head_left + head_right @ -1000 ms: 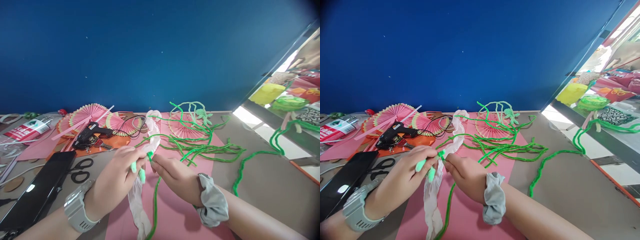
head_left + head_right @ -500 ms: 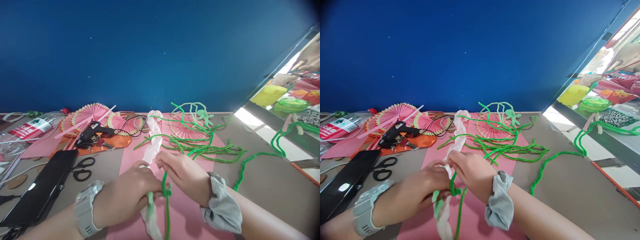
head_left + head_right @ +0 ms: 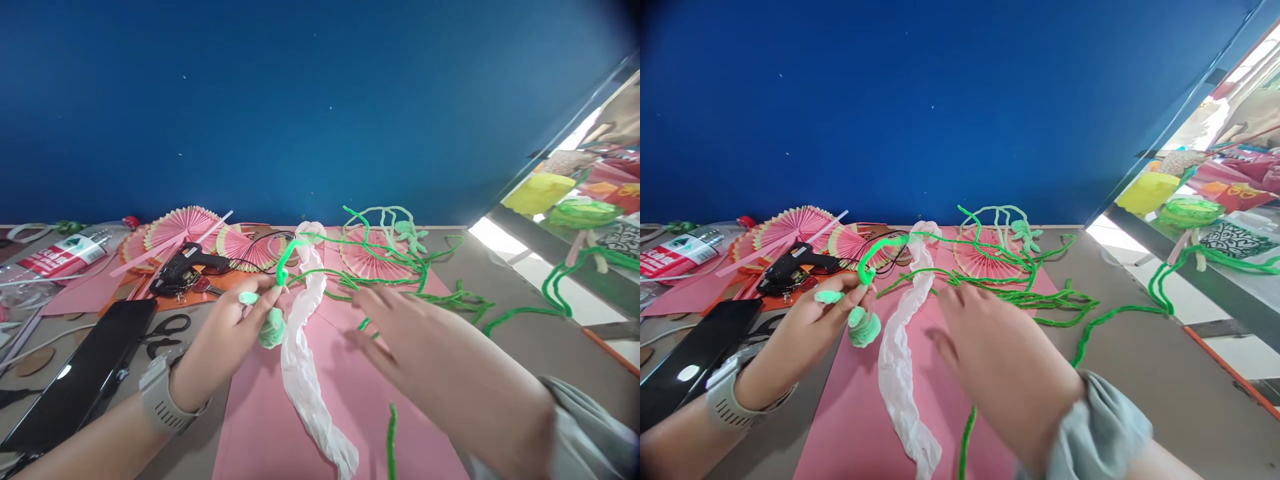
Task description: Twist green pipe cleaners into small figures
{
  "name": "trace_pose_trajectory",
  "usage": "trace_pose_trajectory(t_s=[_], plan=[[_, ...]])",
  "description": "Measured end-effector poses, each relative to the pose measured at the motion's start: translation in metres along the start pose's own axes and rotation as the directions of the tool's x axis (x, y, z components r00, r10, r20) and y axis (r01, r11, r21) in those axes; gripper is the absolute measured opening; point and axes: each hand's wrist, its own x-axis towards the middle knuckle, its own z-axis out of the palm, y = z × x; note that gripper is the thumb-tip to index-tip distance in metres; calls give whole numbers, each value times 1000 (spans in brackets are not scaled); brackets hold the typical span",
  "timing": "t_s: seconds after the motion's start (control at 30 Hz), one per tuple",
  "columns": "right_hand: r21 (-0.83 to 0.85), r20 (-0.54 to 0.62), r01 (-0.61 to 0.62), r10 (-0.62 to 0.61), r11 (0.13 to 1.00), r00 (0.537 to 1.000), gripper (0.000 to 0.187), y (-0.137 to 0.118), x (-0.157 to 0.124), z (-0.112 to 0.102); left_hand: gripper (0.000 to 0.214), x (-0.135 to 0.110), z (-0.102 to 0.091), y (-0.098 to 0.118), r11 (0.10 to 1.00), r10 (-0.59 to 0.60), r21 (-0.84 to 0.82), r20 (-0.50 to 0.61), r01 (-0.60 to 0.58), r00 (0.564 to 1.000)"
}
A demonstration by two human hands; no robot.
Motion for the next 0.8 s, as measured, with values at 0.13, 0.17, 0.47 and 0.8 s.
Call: trace_pose_trajectory(t_s=[0.13, 0.17, 0.47, 0.8], plan=[[170, 23, 541, -552, 824, 833, 9, -18, -30, 20, 27, -1, 0, 1, 1000, -8, 3, 13, 8, 1000], [171, 10, 580, -590, 796, 807, 9, -23, -36, 32, 26, -1, 0, 2, 1000, -3, -9, 15, 3, 1000], [46, 16, 551, -552, 833, 834, 10, -34, -48, 76, 25, -1, 0, 2, 997, 17, -71, 34, -14, 999], [124, -1, 317, -320, 940, 948, 21, 27, -11, 32, 21, 2, -2, 0, 947, -82, -314, -22, 71, 996]])
